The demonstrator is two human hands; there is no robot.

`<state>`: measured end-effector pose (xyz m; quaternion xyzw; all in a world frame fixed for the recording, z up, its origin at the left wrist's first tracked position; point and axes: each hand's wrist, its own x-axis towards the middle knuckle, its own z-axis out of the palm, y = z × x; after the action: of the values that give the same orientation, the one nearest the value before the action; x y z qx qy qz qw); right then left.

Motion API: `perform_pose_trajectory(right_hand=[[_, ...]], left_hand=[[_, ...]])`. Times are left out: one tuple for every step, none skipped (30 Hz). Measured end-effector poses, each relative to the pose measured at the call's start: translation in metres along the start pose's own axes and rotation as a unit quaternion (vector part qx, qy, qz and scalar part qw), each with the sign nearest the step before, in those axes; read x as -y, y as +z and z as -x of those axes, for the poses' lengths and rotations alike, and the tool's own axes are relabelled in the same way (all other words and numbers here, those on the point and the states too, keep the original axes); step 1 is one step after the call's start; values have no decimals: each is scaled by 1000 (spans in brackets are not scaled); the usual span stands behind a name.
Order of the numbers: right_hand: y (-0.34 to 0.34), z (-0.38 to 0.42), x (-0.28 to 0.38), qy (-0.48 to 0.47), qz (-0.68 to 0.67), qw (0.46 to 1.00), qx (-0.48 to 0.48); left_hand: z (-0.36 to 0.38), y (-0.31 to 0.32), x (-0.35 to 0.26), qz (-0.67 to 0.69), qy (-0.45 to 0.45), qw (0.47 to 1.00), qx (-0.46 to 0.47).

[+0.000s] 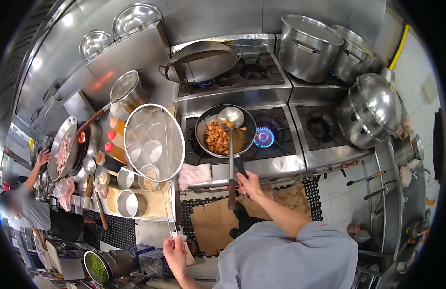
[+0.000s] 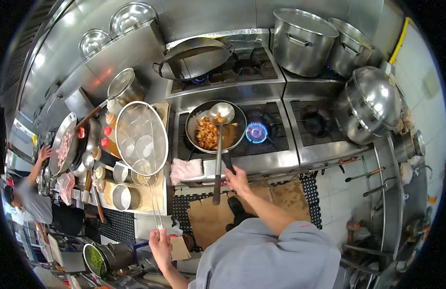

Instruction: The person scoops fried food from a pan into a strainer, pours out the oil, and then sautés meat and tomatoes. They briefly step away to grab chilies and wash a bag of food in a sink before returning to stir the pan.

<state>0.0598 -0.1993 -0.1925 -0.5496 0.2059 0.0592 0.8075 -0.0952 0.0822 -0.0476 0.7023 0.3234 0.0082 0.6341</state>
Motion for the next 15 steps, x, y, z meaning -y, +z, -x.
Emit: perform_pose_trajectory(right_hand=[[10,-5,-7,-16,5,1000,10],[18,-11,-12,-9,-5,1000,22],[31,-11,-9,11,-14,1000,2],[40,-16,-11,13,-9,1000,5],[47,-19,-16,15,-3,1000,11],[52,-21,-15,3,19,1000,16],[56,-30,-17,6,19,1000,24],[57,-35,-23,-2,44,999,19],[57,-34,-30,-5,68,998,13],[60,-35,-30,1,58,998,18],[64,-32,-29,2,49,999,11],[67,-33,-34,-1,49,999,7],[69,-35,-38,-5,48,999,2],[66,-38,-42,-7,92,996,7],[62,-36,-46,-6,134,991,9]], left_hand=[[-4,-1,-3,-7,-1,1000,-1],[-7,-1,-5,-5,-6,1000,1],[-11,1,-7,2,-10,1000,3],[-15,0,-9,1,-10,1000,0],[-19,-3,-10,1,-10,1000,4],[-25,-1,-10,4,-8,1000,6],[-33,2,-10,5,-8,1000,-3],[-38,4,-9,4,-7,1000,-6],[-38,4,-10,0,-11,1000,-9],[-38,8,-20,-10,-20,1000,-2],[-44,7,-20,-11,-27,1000,6],[-50,8,-21,-7,-30,1000,5],[-57,9,-21,-4,-31,999,5],[-63,8,-22,-6,-30,1000,3],[-70,7,-24,-5,-24,1000,12]])
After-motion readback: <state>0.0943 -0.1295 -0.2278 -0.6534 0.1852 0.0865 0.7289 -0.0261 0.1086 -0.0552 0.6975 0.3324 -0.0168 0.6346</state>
